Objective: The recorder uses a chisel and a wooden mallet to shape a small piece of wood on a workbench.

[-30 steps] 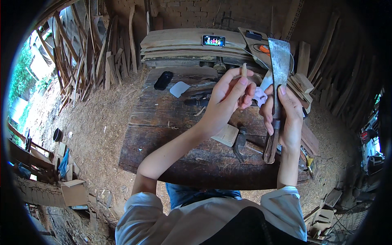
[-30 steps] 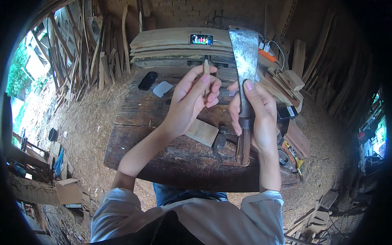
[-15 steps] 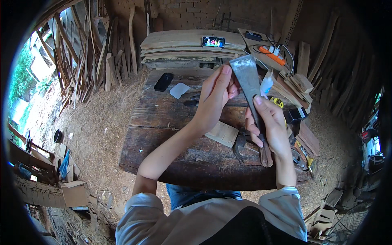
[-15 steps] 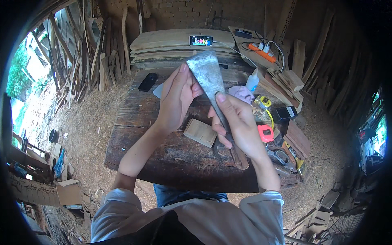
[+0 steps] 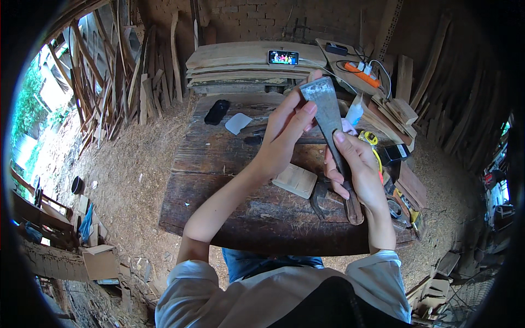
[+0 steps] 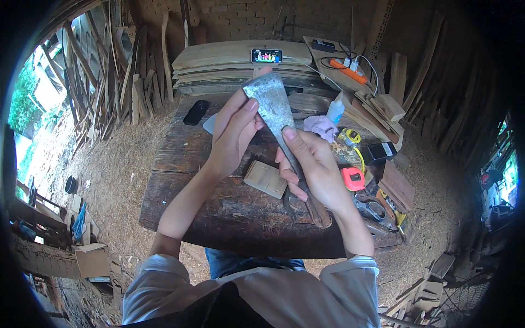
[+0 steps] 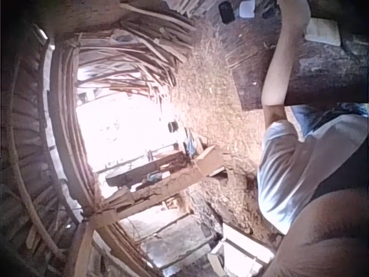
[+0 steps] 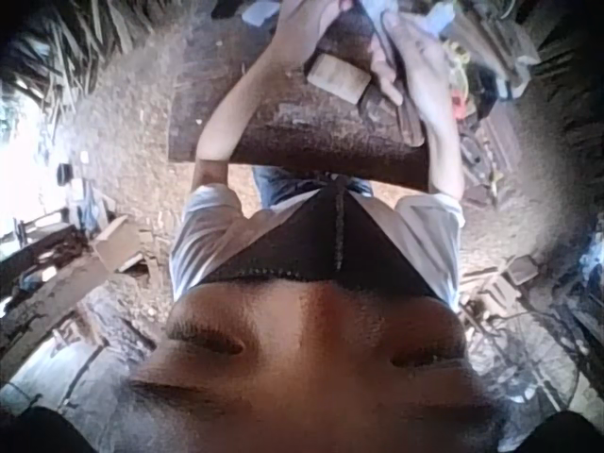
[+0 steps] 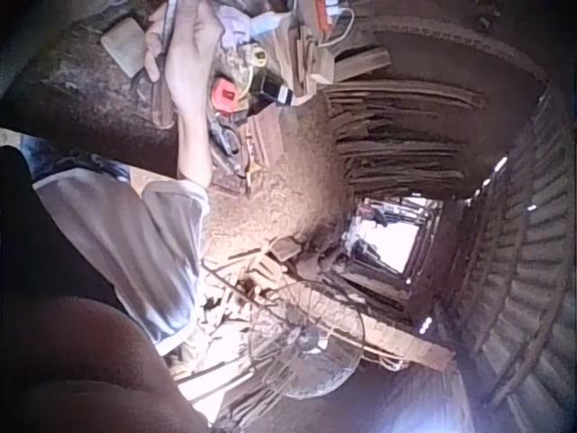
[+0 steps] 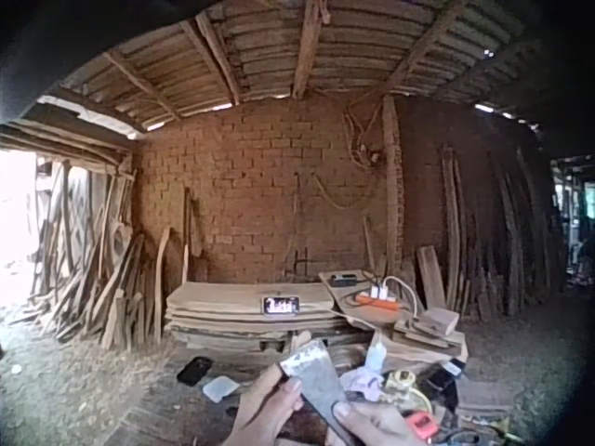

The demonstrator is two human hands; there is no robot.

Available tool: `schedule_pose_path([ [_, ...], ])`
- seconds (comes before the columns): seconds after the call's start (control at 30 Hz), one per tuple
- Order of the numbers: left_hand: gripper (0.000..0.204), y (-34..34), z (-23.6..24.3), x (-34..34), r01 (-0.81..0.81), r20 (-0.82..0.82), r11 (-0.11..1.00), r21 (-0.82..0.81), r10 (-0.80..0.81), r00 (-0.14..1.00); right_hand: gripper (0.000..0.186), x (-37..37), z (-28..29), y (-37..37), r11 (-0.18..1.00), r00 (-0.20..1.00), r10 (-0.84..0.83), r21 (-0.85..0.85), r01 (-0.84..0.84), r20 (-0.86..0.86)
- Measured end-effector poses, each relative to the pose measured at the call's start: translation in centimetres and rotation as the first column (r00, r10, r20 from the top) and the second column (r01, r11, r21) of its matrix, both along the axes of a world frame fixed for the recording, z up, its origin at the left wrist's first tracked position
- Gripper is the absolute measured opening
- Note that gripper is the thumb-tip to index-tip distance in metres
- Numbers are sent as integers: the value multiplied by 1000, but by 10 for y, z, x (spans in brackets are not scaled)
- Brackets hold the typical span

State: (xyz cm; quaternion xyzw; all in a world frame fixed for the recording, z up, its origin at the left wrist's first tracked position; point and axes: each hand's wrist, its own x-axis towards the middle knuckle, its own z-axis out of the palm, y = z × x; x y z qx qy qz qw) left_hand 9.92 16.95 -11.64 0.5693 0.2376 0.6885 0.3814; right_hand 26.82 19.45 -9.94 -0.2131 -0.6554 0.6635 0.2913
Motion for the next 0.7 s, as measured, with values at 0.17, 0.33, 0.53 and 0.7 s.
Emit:
schedule_pose_path([
  [0.17, 48, 2, 0, 0, 6, 92, 1000, -15, -4, 996, 44, -3, -4, 0, 1000, 1000, 9, -16, -9, -9],
  [0.33, 52, 0, 0, -4, 60, -46, 998, -14, -61, 997, 44, 0, -1, 2, 1000, 999, 8, -15, -9, -39],
  [0.53, 49, 3, -1, -1, 48, 13, 999, 15, -49, 999, 44, -1, -3, 2, 1000, 999, -7, -15, 7, -34],
  [0.7, 46, 4, -2, -1, 59, 46, 998, 4, -59, 997, 44, 0, -3, 3, 1000, 1000, 15, 6, -15, -12],
])
